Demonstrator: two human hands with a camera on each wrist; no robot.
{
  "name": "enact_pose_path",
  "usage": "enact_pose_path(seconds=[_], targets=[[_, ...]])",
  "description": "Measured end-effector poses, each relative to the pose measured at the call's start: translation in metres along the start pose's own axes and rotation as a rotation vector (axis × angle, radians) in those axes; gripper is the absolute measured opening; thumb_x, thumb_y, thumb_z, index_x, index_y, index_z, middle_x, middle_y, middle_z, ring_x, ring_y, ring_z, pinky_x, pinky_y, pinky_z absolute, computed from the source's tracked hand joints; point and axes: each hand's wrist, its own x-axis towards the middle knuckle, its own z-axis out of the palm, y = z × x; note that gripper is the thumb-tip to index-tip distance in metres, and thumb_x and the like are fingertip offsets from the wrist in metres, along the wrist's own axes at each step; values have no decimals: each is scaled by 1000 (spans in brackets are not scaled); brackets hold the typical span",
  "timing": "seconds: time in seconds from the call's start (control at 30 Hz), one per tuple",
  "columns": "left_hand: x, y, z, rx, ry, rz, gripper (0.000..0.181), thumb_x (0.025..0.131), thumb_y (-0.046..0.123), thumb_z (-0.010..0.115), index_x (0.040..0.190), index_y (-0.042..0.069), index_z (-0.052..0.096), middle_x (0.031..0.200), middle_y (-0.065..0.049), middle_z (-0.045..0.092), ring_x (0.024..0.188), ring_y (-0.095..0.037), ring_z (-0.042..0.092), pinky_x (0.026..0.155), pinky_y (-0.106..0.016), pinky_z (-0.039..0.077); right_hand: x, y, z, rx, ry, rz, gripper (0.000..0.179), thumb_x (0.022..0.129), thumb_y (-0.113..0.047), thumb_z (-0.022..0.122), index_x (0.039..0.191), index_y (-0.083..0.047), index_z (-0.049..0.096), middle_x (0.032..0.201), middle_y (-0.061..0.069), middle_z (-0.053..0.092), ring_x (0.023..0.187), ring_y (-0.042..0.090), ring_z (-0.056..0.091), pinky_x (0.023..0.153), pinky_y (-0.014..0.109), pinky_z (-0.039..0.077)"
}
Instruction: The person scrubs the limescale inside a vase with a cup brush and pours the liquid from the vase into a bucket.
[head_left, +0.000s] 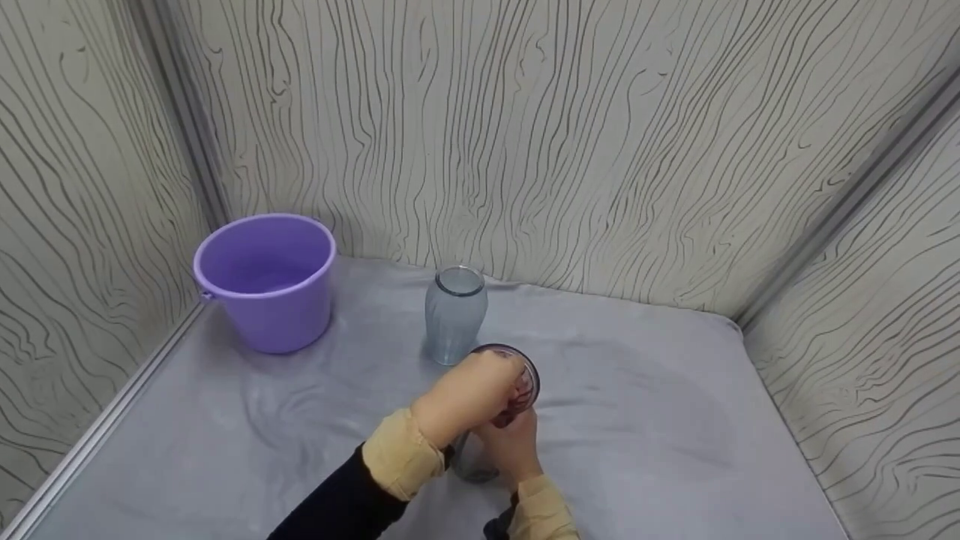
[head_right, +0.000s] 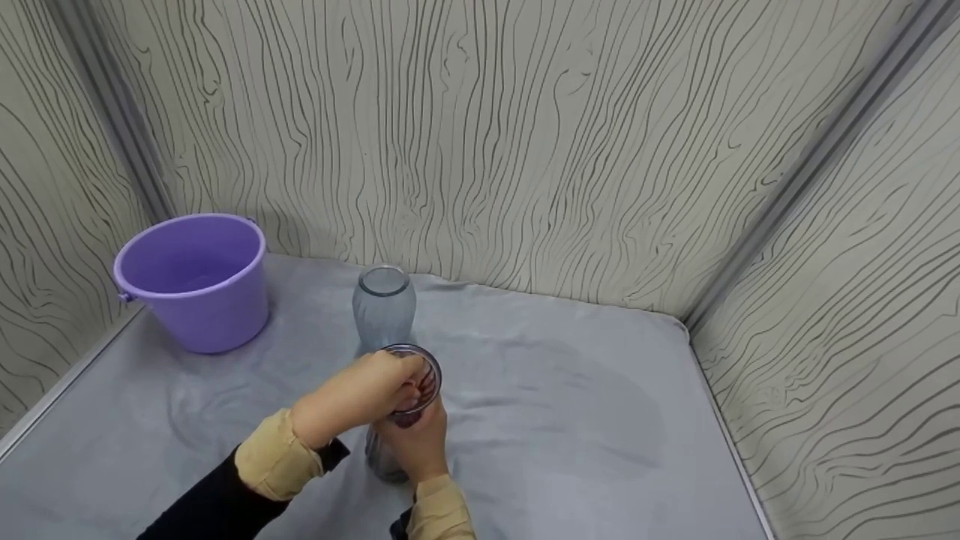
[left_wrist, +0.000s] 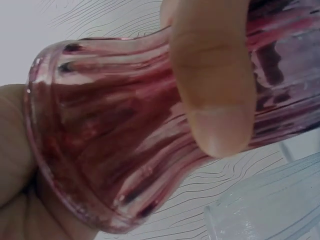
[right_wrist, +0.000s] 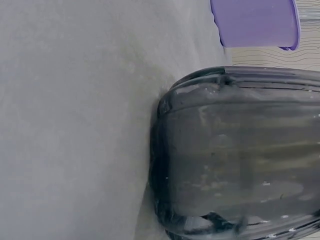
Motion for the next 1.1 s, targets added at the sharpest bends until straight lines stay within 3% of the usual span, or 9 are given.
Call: enact_pose_path(seconds=[0.23,0.47,0.53,0.6,0.77,0.93,1.1], targets=[[-1,4,0,98,96,20,15,85,-4,68,81,9,62,74,-1,66,73,-19,69,63,-31,56,0,-1,1,-37,12,-38,43,77,1,77,113,6,56,91,0,59,75,8,58,67,26,51],[-2,8,4,227,102,-15,17,85,-4,68,81,11,62,73,2,66,72,-17,69,61,-28,55,0,-2,1,-26,7,37,45,79,-1,75,118,6,53,95,4,60,80,11,58,72,27,51],[-1,7,5,190,111,-13,17,84,-4,69,81,11,62,73,1,66,73,-17,69,62,-28,56,0,-1,1,-18,11,35,44,80,-1,76,117,5,54,94,4,60,80,11,58,72,27,51],[0,4,5,96,109,-11,17,85,-4,69,78,11,62,72,2,65,72,-16,69,63,-29,56,1,-1,2,-13,13,28,44,80,-1,76,118,6,54,96,5,61,82,11,59,73,26,51],[4,-2,2,-46,46,-26,15,85,-1,69,77,10,63,74,0,67,73,-18,69,66,-32,56,1,0,2,-32,17,-1,45,78,-1,78,117,7,56,96,2,62,82,9,60,73,26,52],[2,-4,3,-48,28,-8,12,88,0,68,81,8,62,78,-3,68,79,-22,71,70,-34,57,1,0,1,-48,21,-16,40,78,0,78,111,6,58,87,-3,60,73,7,57,66,25,50],[-1,-3,4,6,45,5,12,93,4,67,85,6,59,79,-5,67,78,-24,71,67,-34,58,1,0,1,-34,8,3,46,78,-1,79,118,7,56,98,4,65,83,6,61,74,25,54]])
